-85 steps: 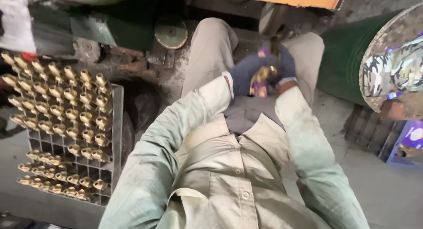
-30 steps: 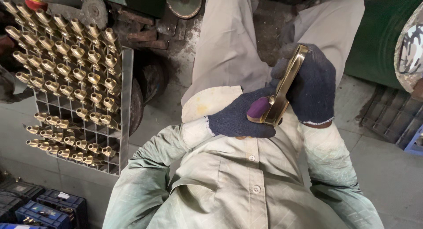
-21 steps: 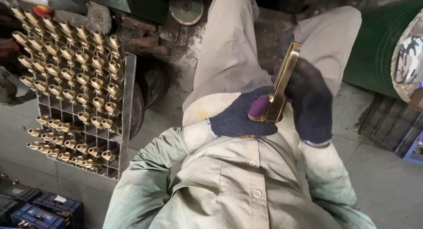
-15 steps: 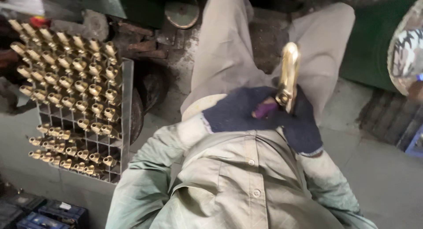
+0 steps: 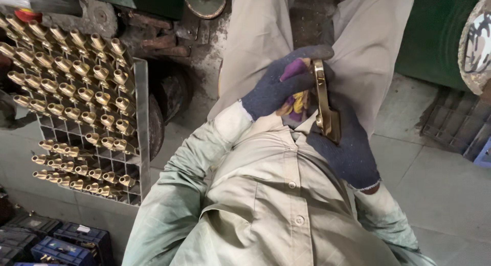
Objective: The person polishes a brass faucet component using a piece of purple abrasive cloth and a rotating buffing wheel, holding the component with both gloved hands and pressing different surfaces against the wheel.
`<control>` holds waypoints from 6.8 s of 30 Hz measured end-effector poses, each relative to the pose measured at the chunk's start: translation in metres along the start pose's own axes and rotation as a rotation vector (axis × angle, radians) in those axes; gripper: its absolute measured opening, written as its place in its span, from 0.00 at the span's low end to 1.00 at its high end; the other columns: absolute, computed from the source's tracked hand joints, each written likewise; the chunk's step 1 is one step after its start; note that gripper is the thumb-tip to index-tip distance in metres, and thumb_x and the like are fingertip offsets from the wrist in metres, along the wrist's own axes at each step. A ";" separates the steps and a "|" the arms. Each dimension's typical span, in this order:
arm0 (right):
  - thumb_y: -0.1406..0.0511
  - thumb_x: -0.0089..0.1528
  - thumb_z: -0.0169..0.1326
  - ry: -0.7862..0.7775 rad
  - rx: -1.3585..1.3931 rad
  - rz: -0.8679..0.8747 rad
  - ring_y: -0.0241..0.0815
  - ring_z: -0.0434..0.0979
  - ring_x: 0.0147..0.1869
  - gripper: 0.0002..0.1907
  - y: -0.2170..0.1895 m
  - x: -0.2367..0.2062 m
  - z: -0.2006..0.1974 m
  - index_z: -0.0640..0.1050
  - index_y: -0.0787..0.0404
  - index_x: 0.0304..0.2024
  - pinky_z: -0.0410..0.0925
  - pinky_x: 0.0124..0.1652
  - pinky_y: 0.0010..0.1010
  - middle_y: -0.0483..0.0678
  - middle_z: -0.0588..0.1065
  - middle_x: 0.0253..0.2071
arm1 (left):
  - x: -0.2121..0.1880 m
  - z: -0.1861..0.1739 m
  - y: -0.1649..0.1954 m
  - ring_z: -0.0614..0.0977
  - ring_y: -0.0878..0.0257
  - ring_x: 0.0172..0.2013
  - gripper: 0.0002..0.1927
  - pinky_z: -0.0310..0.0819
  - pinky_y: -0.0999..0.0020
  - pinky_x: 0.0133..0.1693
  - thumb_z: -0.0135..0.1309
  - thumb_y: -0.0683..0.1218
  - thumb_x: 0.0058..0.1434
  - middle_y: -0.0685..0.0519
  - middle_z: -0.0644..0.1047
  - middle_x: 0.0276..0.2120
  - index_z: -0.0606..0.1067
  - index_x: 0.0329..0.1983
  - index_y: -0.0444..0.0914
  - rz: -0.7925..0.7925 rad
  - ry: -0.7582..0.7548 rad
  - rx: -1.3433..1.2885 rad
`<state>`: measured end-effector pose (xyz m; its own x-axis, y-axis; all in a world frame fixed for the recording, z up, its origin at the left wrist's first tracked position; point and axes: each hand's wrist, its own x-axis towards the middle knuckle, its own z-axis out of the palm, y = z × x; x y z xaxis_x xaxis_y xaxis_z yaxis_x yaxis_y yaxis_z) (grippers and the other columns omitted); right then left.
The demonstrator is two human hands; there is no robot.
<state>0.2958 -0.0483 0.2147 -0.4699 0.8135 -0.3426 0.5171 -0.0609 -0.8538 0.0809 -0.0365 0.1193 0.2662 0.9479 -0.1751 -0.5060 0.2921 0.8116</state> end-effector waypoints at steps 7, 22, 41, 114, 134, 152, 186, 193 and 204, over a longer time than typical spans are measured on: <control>0.66 0.55 0.65 0.039 -0.088 0.019 0.51 0.78 0.55 0.43 -0.007 -0.005 -0.006 0.62 0.64 0.70 0.70 0.53 0.38 0.57 0.73 0.56 | 0.011 0.001 -0.009 0.77 0.67 0.57 0.21 0.72 0.68 0.62 0.54 0.39 0.73 0.53 0.77 0.57 0.70 0.69 0.36 0.036 0.064 0.003; 0.66 0.61 0.58 -0.181 0.302 0.532 0.38 0.70 0.23 0.23 0.035 0.168 -0.053 0.73 0.67 0.58 0.76 0.27 0.41 0.46 0.67 0.27 | 0.144 -0.056 -0.079 0.82 0.57 0.31 0.13 0.80 0.57 0.34 0.51 0.50 0.67 0.48 0.79 0.34 0.74 0.48 0.38 -0.236 0.407 -0.374; 0.65 0.59 0.59 -0.291 0.228 0.562 0.35 0.63 0.18 0.11 0.028 0.240 -0.063 0.76 0.68 0.36 0.75 0.27 0.38 0.43 0.63 0.18 | 0.190 -0.073 -0.128 0.80 0.54 0.51 0.15 0.75 0.61 0.53 0.42 0.40 0.75 0.41 0.79 0.52 0.72 0.60 0.29 -0.019 0.426 -0.124; 0.64 0.58 0.62 -0.220 0.029 0.008 0.50 0.80 0.53 0.41 -0.008 0.083 -0.029 0.61 0.62 0.71 0.75 0.41 0.33 0.53 0.71 0.59 | 0.056 -0.016 -0.007 0.77 0.63 0.46 0.18 0.73 0.66 0.49 0.49 0.43 0.70 0.50 0.76 0.48 0.70 0.62 0.35 0.143 0.361 -0.118; 0.56 0.57 0.65 0.011 -0.230 -0.058 0.62 0.79 0.58 0.47 -0.027 -0.013 -0.010 0.58 0.63 0.72 0.72 0.51 0.46 0.63 0.72 0.61 | -0.002 0.017 -0.006 0.78 0.63 0.57 0.24 0.74 0.70 0.60 0.49 0.38 0.77 0.47 0.76 0.58 0.64 0.76 0.35 0.121 0.083 0.048; 0.61 0.59 0.62 -0.027 0.133 0.142 0.48 0.80 0.37 0.38 0.002 0.055 -0.001 0.65 0.61 0.69 0.75 0.35 0.37 0.53 0.74 0.51 | 0.053 -0.002 -0.034 0.80 0.65 0.44 0.20 0.75 0.68 0.49 0.50 0.49 0.74 0.49 0.79 0.46 0.71 0.63 0.33 0.070 0.339 -0.234; 0.70 0.65 0.60 0.043 -0.583 -0.397 0.65 0.71 0.64 0.14 0.110 0.222 -0.010 0.82 0.55 0.53 0.67 0.61 0.49 0.59 0.76 0.56 | 0.228 -0.082 -0.114 0.71 0.58 0.63 0.35 0.63 0.63 0.64 0.48 0.52 0.74 0.47 0.69 0.64 0.53 0.79 0.35 0.109 0.652 -0.532; 0.72 0.64 0.60 0.038 -0.638 -0.475 0.65 0.72 0.65 0.14 0.107 0.227 -0.005 0.81 0.56 0.52 0.66 0.63 0.50 0.54 0.78 0.54 | 0.232 -0.086 -0.127 0.70 0.58 0.62 0.33 0.62 0.63 0.63 0.44 0.51 0.75 0.47 0.69 0.65 0.54 0.79 0.37 0.060 0.672 -0.561; 0.71 0.64 0.60 0.076 -0.624 -0.459 0.67 0.74 0.60 0.10 0.097 0.227 -0.001 0.83 0.58 0.49 0.69 0.60 0.50 0.64 0.75 0.54 | 0.235 -0.082 -0.129 0.72 0.57 0.64 0.31 0.63 0.64 0.65 0.42 0.51 0.76 0.49 0.70 0.66 0.57 0.78 0.35 0.047 0.614 -0.572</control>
<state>0.2401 0.1315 0.0542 -0.6955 0.7174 0.0393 0.6002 0.6102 -0.5171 0.1411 0.1594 -0.0720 -0.1753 0.8131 -0.5551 -0.8875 0.1136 0.4466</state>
